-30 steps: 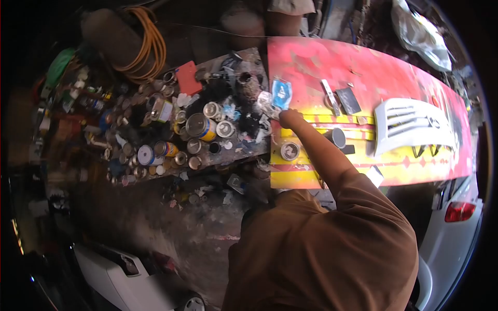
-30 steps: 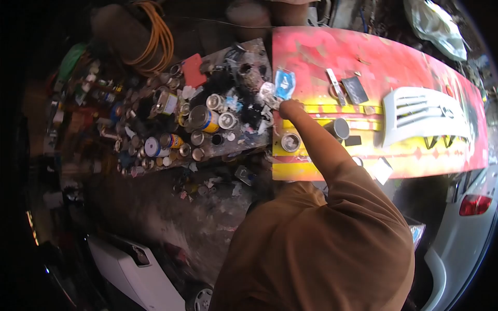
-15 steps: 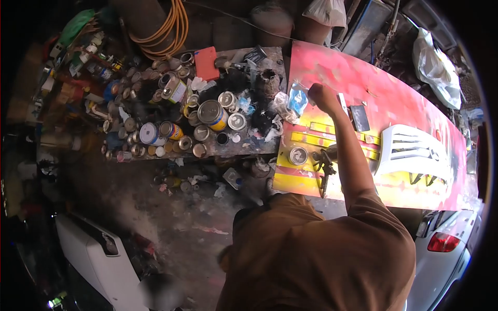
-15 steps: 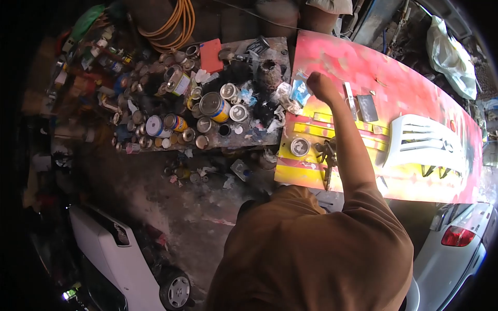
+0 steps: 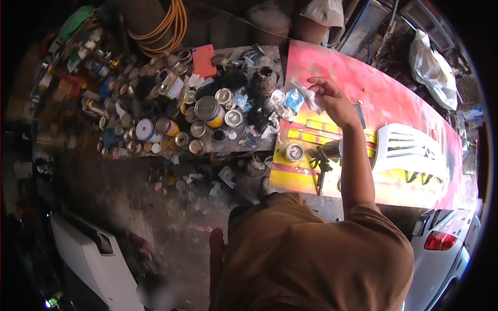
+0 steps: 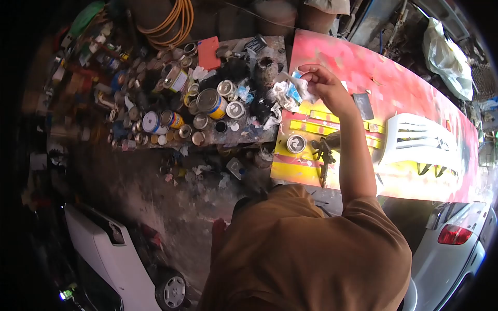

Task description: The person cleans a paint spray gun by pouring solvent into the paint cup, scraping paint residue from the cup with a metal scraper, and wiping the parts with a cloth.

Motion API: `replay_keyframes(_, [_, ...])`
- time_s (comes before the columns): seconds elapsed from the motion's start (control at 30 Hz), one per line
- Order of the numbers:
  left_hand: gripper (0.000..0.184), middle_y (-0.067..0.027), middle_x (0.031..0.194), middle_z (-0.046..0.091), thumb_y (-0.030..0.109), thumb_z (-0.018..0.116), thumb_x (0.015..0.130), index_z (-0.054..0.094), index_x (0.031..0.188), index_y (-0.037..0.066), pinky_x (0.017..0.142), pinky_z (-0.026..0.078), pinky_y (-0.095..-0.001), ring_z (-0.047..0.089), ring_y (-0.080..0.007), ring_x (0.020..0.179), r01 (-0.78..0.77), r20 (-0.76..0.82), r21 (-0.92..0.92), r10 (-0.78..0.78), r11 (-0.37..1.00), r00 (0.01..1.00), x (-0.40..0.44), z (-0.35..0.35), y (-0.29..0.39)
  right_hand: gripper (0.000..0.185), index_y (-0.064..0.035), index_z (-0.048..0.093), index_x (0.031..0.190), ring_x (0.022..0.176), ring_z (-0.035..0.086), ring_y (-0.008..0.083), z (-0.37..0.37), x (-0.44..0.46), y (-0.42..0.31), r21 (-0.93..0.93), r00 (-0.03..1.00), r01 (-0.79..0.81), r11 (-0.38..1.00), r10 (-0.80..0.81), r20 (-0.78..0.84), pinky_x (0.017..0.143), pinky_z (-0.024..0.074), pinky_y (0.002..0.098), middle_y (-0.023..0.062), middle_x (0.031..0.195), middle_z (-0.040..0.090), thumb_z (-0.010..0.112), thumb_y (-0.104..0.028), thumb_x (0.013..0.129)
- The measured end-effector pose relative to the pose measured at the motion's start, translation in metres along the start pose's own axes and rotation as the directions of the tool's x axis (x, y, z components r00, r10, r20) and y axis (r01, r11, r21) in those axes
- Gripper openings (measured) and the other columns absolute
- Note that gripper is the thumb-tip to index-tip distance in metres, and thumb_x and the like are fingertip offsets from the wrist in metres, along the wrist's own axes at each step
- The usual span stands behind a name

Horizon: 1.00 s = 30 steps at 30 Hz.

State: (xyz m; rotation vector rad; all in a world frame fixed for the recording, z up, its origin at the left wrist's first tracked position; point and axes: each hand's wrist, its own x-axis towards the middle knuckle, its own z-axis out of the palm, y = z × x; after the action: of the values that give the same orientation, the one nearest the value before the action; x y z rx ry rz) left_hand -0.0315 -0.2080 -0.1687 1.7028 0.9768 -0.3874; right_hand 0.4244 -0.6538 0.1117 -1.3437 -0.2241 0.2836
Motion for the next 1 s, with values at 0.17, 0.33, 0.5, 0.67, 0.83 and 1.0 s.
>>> replay_keyframes(0.17, [0.035,-0.0112,0.125,0.063,0.023,0.055,0.102,0.059,0.13,0.003,0.097,0.046,-0.033,0.059,-0.0192,0.116,-0.39,0.075,-0.09,0.397,0.916,0.915,-0.029,0.026,0.191,0.056,-0.0034,0.054,0.134,0.098,0.061,0.0094,0.059,-0.013,0.025,0.147,0.974,-0.119,0.982,0.087,0.209,0.085,0.0467,0.0227,0.0023,0.109,0.065,0.055,0.008,0.079])
replay_keyframes(0.33, [0.046,-0.0136,0.133,0.057,0.029,0.052,0.103,0.048,0.142,0.005,0.102,0.045,-0.0385,0.053,-0.0232,0.126,-0.283,0.393,-0.582,0.569,0.762,0.723,-0.056,0.051,0.319,0.053,-0.0015,0.053,0.133,0.102,0.065,0.0174,0.144,-0.033,0.059,0.528,0.868,-0.398,0.75,0.122,0.482,0.088,0.0528,0.0289,0.009,0.113,0.066,0.057,0.009,0.081])
replay_keyframes(0.5, [0.028,-0.0071,0.114,0.06,0.016,0.06,0.098,0.057,0.124,0.006,0.084,0.053,-0.0304,0.061,-0.0173,0.106,-0.359,0.087,-0.743,0.614,0.565,0.785,-0.047,0.056,0.346,0.045,-0.0003,0.057,0.124,0.1,0.064,0.0165,0.172,-0.049,0.081,0.432,0.803,-0.564,0.704,0.344,0.487,0.088,0.0513,0.029,0.008,0.107,0.066,0.056,0.009,0.08])
replay_keyframes(0.67, [0.016,-0.0006,0.096,0.062,0.01,0.063,0.096,0.061,0.111,0.004,0.066,0.049,-0.022,0.057,-0.0058,0.082,-0.329,0.094,-0.567,0.457,0.755,0.884,-0.045,0.036,0.34,0.032,-0.0021,0.062,0.116,0.095,0.06,0.0097,0.17,-0.058,0.085,0.014,0.849,-0.446,0.895,0.418,0.323,0.086,0.0468,0.0249,0.0009,0.102,0.063,0.059,0.005,0.085])
replay_keyframes(0.83, [0.02,-0.0029,0.098,0.063,0.005,0.062,0.094,0.06,0.113,0.001,0.076,0.05,-0.0241,0.059,-0.0087,0.088,-0.288,0.168,-0.467,0.403,0.836,0.9,-0.04,0.037,0.326,0.028,-0.0021,0.062,0.114,0.095,0.062,0.0174,0.176,-0.062,0.098,-0.303,0.98,-0.05,0.952,0.104,0.167,0.084,0.0495,0.0301,0.0049,0.1,0.064,0.059,0.004,0.086])
replay_keyframes(1.0, [0.026,-0.0061,0.103,0.063,0.0,0.059,0.093,0.056,0.119,0.0,0.084,0.051,-0.0271,0.061,-0.0121,0.094,-0.313,0.118,-0.474,0.411,0.823,0.904,-0.034,0.053,0.308,0.038,-0.0033,0.06,0.118,0.098,0.061,0.0355,0.213,-0.077,0.102,-0.622,0.887,0.461,0.634,-0.31,0.342,0.085,0.0516,0.0415,0.0137,0.103,0.06,0.061,0.005,0.081])
